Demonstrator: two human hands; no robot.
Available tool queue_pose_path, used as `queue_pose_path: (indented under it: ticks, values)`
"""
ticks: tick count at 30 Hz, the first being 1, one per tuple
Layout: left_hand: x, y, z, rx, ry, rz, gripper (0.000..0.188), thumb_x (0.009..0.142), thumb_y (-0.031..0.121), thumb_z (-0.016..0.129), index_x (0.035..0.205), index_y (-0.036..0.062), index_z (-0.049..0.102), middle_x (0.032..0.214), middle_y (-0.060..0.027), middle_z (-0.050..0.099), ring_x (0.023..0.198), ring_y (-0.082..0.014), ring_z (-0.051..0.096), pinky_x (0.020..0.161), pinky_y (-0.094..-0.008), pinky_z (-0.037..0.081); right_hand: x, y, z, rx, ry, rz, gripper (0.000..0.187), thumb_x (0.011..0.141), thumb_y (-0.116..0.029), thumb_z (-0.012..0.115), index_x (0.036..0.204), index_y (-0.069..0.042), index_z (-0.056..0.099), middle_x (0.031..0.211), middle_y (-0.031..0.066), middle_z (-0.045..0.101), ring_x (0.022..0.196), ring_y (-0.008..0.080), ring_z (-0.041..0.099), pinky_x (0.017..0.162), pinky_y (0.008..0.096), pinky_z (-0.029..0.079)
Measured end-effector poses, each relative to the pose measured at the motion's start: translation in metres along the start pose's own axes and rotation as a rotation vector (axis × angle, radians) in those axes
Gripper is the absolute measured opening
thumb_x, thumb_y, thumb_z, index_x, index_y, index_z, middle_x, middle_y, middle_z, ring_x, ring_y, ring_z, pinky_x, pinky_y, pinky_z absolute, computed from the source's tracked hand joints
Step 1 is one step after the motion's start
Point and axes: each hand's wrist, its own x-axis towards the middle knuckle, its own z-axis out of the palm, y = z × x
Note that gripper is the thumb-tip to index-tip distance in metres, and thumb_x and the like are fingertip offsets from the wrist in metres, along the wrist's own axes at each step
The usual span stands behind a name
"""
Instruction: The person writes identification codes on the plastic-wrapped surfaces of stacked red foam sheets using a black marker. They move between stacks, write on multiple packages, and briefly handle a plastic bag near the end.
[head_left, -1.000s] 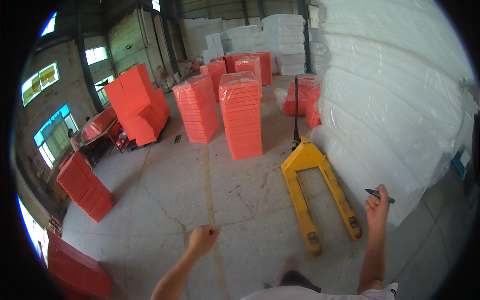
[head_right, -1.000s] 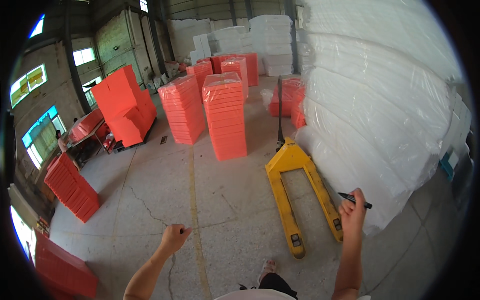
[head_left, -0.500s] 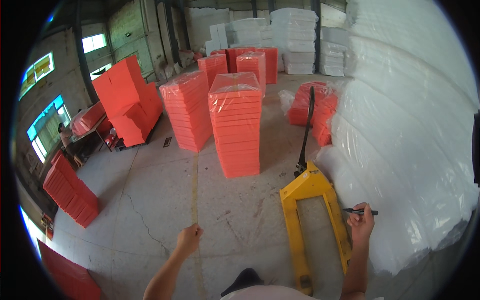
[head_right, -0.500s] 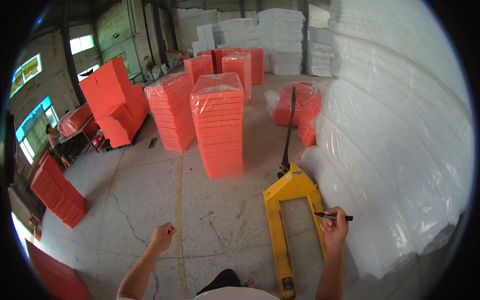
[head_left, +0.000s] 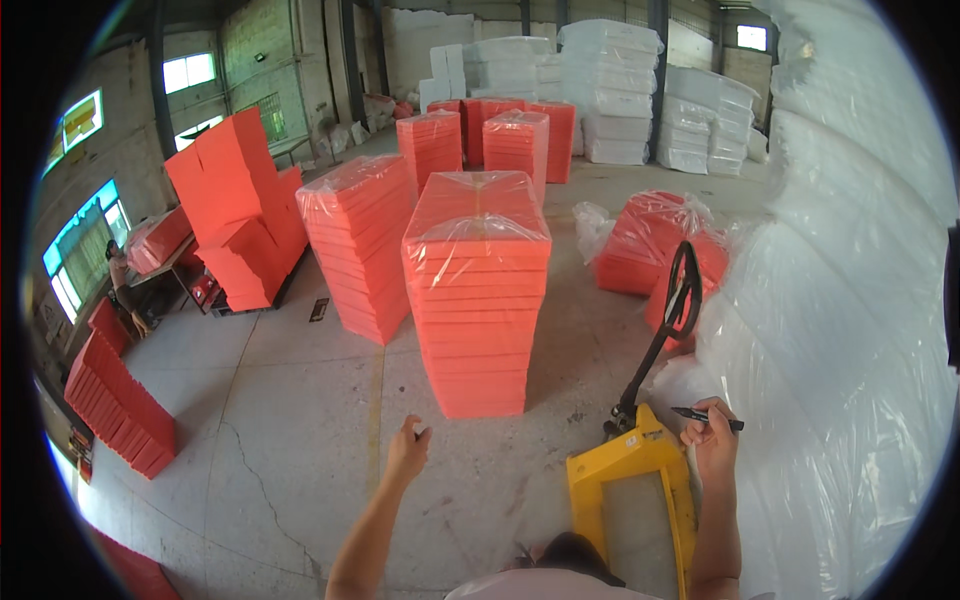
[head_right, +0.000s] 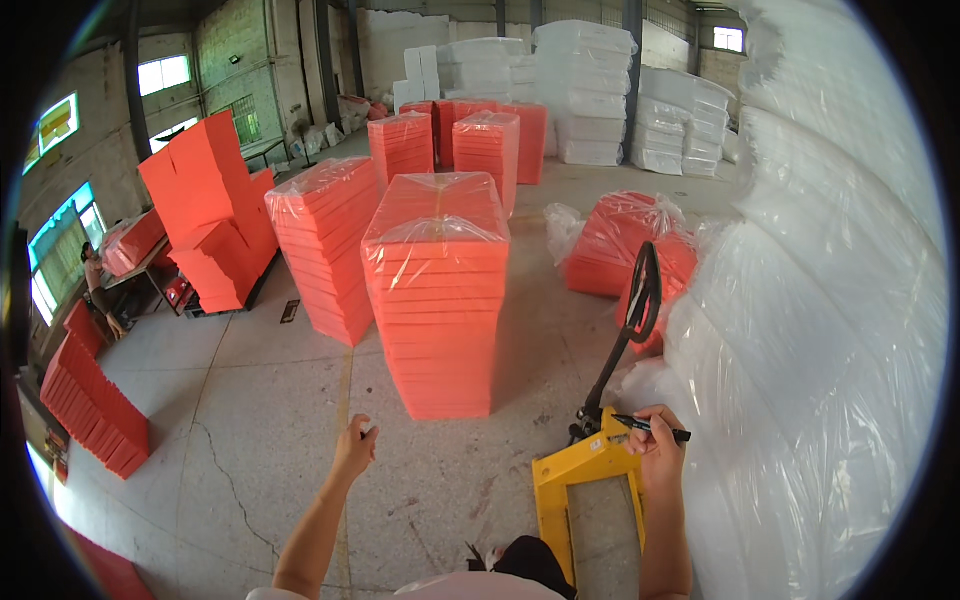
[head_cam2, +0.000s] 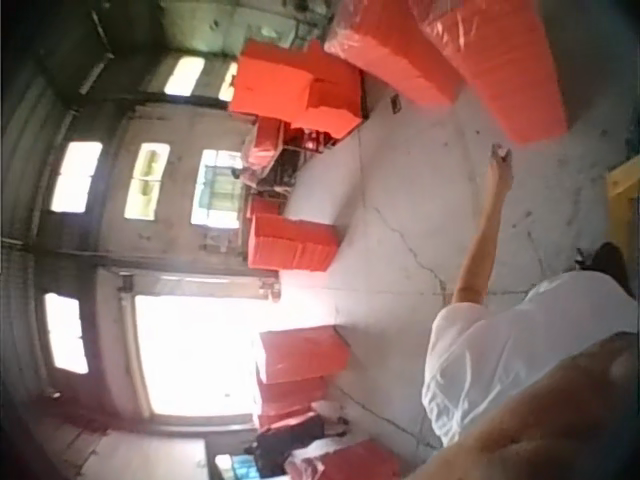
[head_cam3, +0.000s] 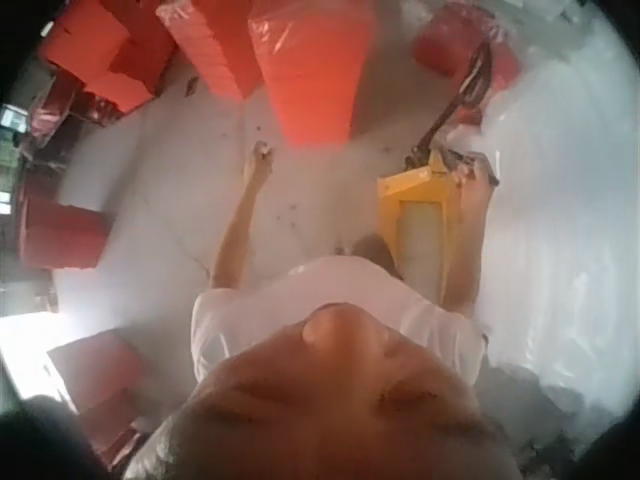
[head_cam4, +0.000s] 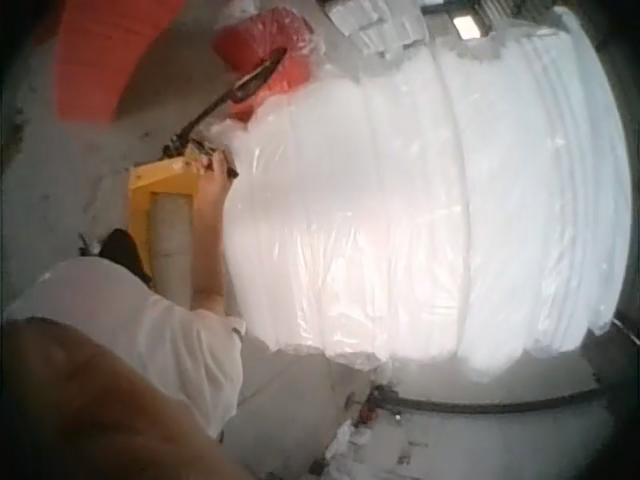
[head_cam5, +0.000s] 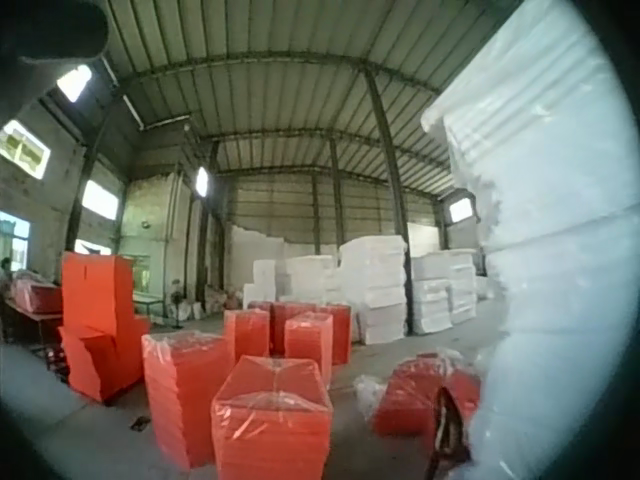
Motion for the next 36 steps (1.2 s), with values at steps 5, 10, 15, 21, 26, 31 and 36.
queue_pose_path:
  ticks: [5, 10, 15, 21, 26, 31, 36]
  values:
    - [0.157, 0.067, 0.058, -0.199, 0.025, 0.037, 0.047, 0.099, 0.026, 0.062, 0.135, -0.0028, 0.049, 0.081, -0.0174, 0.066, 0.059, -0.0233, 0.067, 0.054, -0.0382, 0.050, 0.152, 0.055, 0.004, 0.038, -0.125, 0.067, 0.025, 0.103, -0.023, 0.051, 0.101, 0.000, 0.060, 0.072, 0.0026, 0.050, 0.060, 0.0122, 0.044, 0.058, 0.0316, 0.039]
    - [0.292, 0.102, 0.069, -0.386, 0.148, -0.019, 0.054, 0.100, 0.019, 0.061, 0.145, -0.0013, 0.040, 0.079, -0.0158, 0.065, 0.061, -0.0272, 0.067, 0.058, -0.0403, 0.051, 0.316, 0.091, 0.040, 0.116, -0.237, 0.064, 0.028, 0.103, -0.026, 0.053, 0.100, 0.000, 0.062, 0.071, 0.0018, 0.049, 0.059, 0.0117, 0.044, 0.056, 0.0314, 0.039]
    - [0.427, 0.115, 0.067, -0.212, 0.419, -0.024, 0.063, 0.100, 0.015, 0.060, 0.155, 0.0049, 0.031, 0.107, -0.0257, 0.059, 0.103, -0.0385, 0.063, 0.086, -0.0458, 0.051, 0.460, 0.130, 0.096, 0.126, -0.399, 0.061, 0.029, 0.103, -0.025, 0.053, 0.104, 0.002, 0.062, 0.071, 0.0022, 0.050, 0.058, 0.0114, 0.044, 0.056, 0.0312, 0.039]
    - [0.586, 0.105, 0.084, -0.064, 0.701, -0.031, 0.056, 0.101, 0.017, 0.059, 0.153, 0.0085, 0.039, 0.153, -0.0470, 0.017, 0.146, -0.0556, 0.022, 0.118, -0.0518, 0.027, 0.606, 0.201, 0.134, 0.049, -0.517, 0.098, 0.030, 0.103, -0.026, 0.053, 0.103, 0.003, 0.062, 0.070, 0.0025, 0.050, 0.057, 0.0113, 0.044, 0.055, 0.0307, 0.040]
    - [0.676, 0.079, 0.050, -0.055, 0.811, 0.060, 0.046, 0.100, 0.016, 0.058, 0.145, 0.0095, 0.052, 0.152, -0.0477, 0.019, 0.143, -0.0546, 0.032, 0.120, -0.0495, 0.025, 0.719, 0.239, 0.172, 0.022, -0.575, 0.150, 0.030, 0.103, -0.025, 0.053, 0.102, 0.003, 0.063, 0.070, 0.0025, 0.051, 0.057, 0.0105, 0.044, 0.054, 0.0308, 0.040]
    - [0.733, 0.079, -0.015, -0.043, 0.621, -0.012, 0.036, 0.097, 0.014, 0.059, 0.133, 0.0061, 0.060, 0.148, -0.0423, 0.032, 0.112, -0.0473, 0.059, 0.102, -0.0488, 0.046, 0.829, 0.292, 0.234, 0.018, -0.718, 0.223, 0.027, 0.101, -0.023, 0.056, 0.105, 0.003, 0.061, 0.072, 0.0022, 0.051, 0.057, 0.0101, 0.044, 0.056, 0.0308, 0.041]
    - [0.741, 0.118, -0.021, -0.129, 0.598, -0.317, 0.032, 0.097, 0.017, 0.059, 0.125, 0.0015, 0.061, 0.149, -0.0400, 0.032, 0.120, -0.0518, 0.055, 0.108, -0.0502, 0.045, 0.941, 0.357, 0.329, -0.061, -1.064, 0.177, 0.027, 0.102, -0.021, 0.053, 0.107, 0.004, 0.062, 0.075, 0.0017, 0.053, 0.064, 0.0095, 0.047, 0.062, 0.0295, 0.043]
